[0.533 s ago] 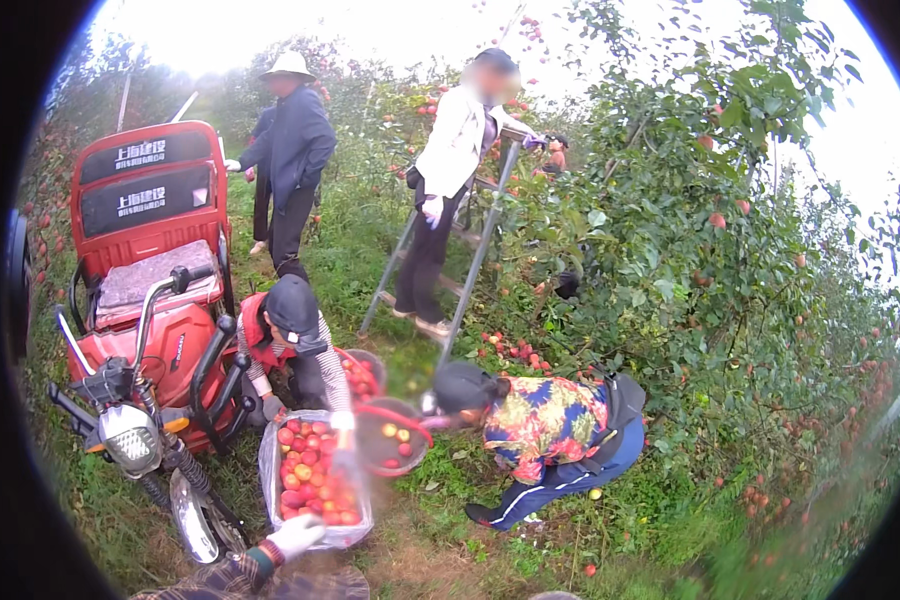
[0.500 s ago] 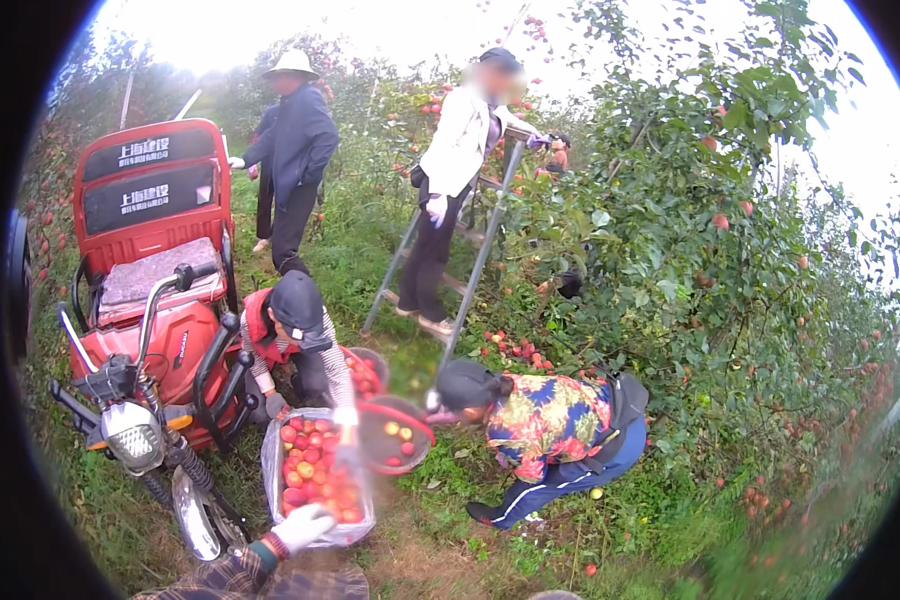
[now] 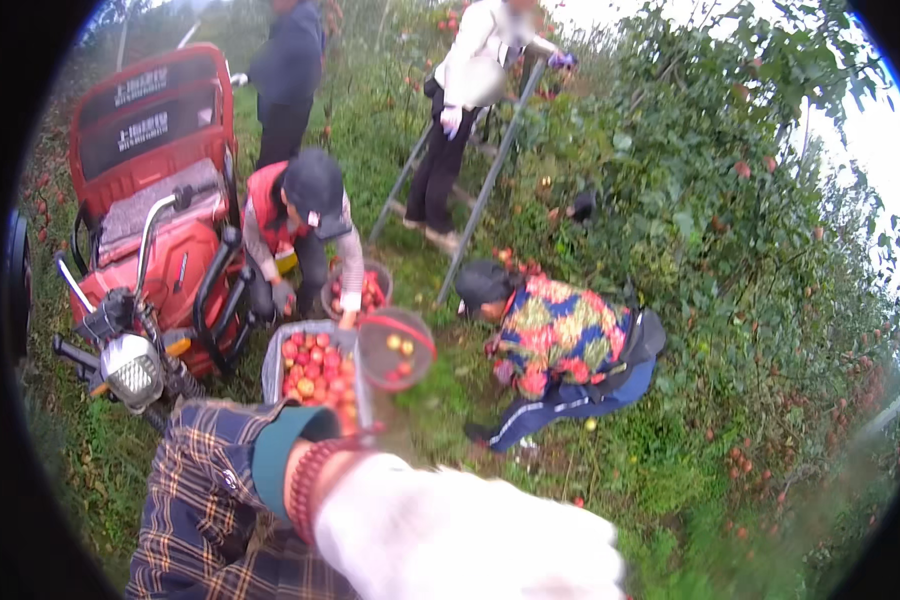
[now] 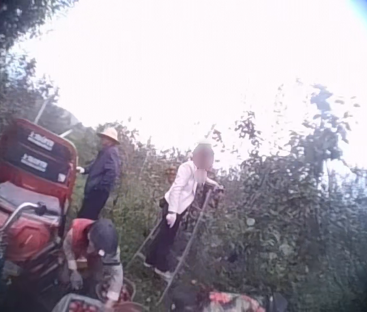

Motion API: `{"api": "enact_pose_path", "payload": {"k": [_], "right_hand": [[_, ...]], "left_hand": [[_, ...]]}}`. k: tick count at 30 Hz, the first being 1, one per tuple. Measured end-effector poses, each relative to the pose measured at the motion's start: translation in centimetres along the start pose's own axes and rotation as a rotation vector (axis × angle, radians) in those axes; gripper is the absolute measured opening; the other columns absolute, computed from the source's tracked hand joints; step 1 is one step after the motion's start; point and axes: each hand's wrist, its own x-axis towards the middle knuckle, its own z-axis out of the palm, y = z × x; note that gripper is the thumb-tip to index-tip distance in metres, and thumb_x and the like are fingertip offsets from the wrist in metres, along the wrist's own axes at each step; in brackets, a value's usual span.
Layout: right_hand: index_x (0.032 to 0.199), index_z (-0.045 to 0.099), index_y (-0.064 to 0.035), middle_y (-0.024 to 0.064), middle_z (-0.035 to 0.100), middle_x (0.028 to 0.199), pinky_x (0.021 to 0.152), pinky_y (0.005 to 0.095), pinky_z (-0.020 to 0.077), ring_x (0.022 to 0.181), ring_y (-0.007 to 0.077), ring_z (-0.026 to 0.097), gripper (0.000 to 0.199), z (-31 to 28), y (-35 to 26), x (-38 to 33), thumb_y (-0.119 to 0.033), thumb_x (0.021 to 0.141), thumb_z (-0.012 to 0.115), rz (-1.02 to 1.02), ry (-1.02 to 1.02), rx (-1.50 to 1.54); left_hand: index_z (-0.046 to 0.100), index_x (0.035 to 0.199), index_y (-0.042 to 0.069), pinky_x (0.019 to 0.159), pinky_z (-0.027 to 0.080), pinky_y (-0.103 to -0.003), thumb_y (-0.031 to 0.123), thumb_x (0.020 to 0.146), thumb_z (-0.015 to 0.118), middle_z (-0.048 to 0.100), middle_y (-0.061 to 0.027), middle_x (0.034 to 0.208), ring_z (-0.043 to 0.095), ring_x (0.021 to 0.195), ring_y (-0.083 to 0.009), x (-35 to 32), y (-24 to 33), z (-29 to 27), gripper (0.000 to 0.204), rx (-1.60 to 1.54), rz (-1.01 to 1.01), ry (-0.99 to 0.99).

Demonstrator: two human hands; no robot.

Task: The person transfers red apples from a basket into a plastic-lined container, using pruning shears to trim stems or remove blemishes from individual apples before placing them inside. Other people are visible nearby, also handling apples.

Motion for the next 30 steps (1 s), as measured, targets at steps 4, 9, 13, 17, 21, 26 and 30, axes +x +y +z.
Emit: {"api": "enact_pose_path", "payload": {"k": [4, 9, 13, 17, 21, 26, 30], "right_hand": [[0.103, 0.062, 0.0020, 0.0127, 0.065, 0.095, 0.081, 0.0376, 0.0463, 0.087, 0.0244, 0.060, 0.050, -4.5, 4.2, -1.6, -0.044, 0.084, 0.056, -0.118, 0.150, -0.312], [0.116, 0.056, 0.0076, 0.0145, 0.062, 0.112, 0.092, 0.0312, 0.0409, 0.105, 0.0210, 0.056, 0.055, -7.6, 6.2, -1.5, -0.038, 0.086, 0.058, -0.022, 0.204, -0.383], [0.119, 0.053, 0.0076, 0.0161, 0.058, 0.119, 0.096, 0.0318, 0.0378, 0.110, 0.0230, 0.052, 0.057, -6.3, 3.0, -2.0, -0.038, 0.086, 0.057, 0.065, 0.125, -0.351], [0.122, 0.050, 0.0075, 0.0165, 0.057, 0.119, 0.097, 0.0320, 0.0369, 0.111, 0.0238, 0.052, 0.057, -7.3, 1.1, -1.3, -0.036, 0.087, 0.057, 0.099, 0.069, -0.362], [0.119, 0.052, 0.0059, 0.0111, 0.062, 0.103, 0.082, 0.0314, 0.0441, 0.092, 0.0196, 0.057, 0.052, -7.1, -0.4, 0.3, -0.034, 0.086, 0.059, 0.275, 0.056, -0.050], [0.093, 0.054, -0.0026, 0.0100, 0.061, 0.072, 0.060, 0.0377, 0.0504, 0.065, 0.0223, 0.060, 0.031, -2.4, -8.4, -2.8, -0.032, 0.086, 0.057, 0.128, 0.001, -0.208], [0.098, 0.050, -0.0058, 0.0116, 0.061, 0.082, 0.066, 0.0415, 0.0521, 0.072, 0.0262, 0.061, 0.028, -2.9, -10.6, -0.3, -0.031, 0.087, 0.057, 0.150, -0.013, 0.325]], "left_hand": [[0.056, 0.069, 0.002, 0.053, 0.042, -0.034, 0.016, 0.076, 0.054, 0.052, -0.0081, 0.065, 0.052, 0.060, -0.0253, 4.1, -4.1, 6.1, 0.015, 0.438, 0.741, 0.364], [0.056, 0.071, 0.003, 0.053, 0.042, -0.034, 0.017, 0.078, 0.052, 0.053, -0.0106, 0.068, 0.051, 0.060, -0.0265, 2.7, -5.2, 4.2, 0.017, -0.150, 0.397, -0.010], [0.059, 0.080, 0.004, 0.059, 0.045, -0.035, 0.017, 0.080, 0.052, 0.057, -0.0116, 0.076, 0.054, 0.068, -0.0288, 1.1, -5.7, 5.1, 0.016, 0.373, 0.374, 0.139], [0.064, 0.092, 0.000, 0.080, 0.051, -0.034, 0.015, 0.084, 0.053, 0.064, -0.0108, 0.093, 0.063, 0.090, -0.0270, -1.5, -7.0, 1.7, 0.020, 0.729, 0.376, -0.254], [0.065, 0.090, 0.007, 0.061, 0.049, -0.034, 0.002, 0.066, 0.058, 0.062, -0.0076, 0.079, 0.060, 0.070, -0.0256, -10.4, -12.9, 5.8, 0.025, 0.801, -0.524, 0.468], [0.060, 0.109, 0.004, 0.082, 0.051, -0.031, 0.010, 0.085, 0.046, 0.064, -0.0097, 0.099, 0.062, 0.087, -0.0173, -22.8, -12.8, 15.0, 0.028, 0.180, -1.233, 0.993], [0.052, 0.118, -0.005, 0.086, 0.047, -0.028, 0.010, 0.090, 0.048, 0.061, -0.0104, 0.102, 0.059, 0.093, -0.0153, -22.8, -13.1, 17.0, 0.032, -0.084, -1.371, 1.186]]}}
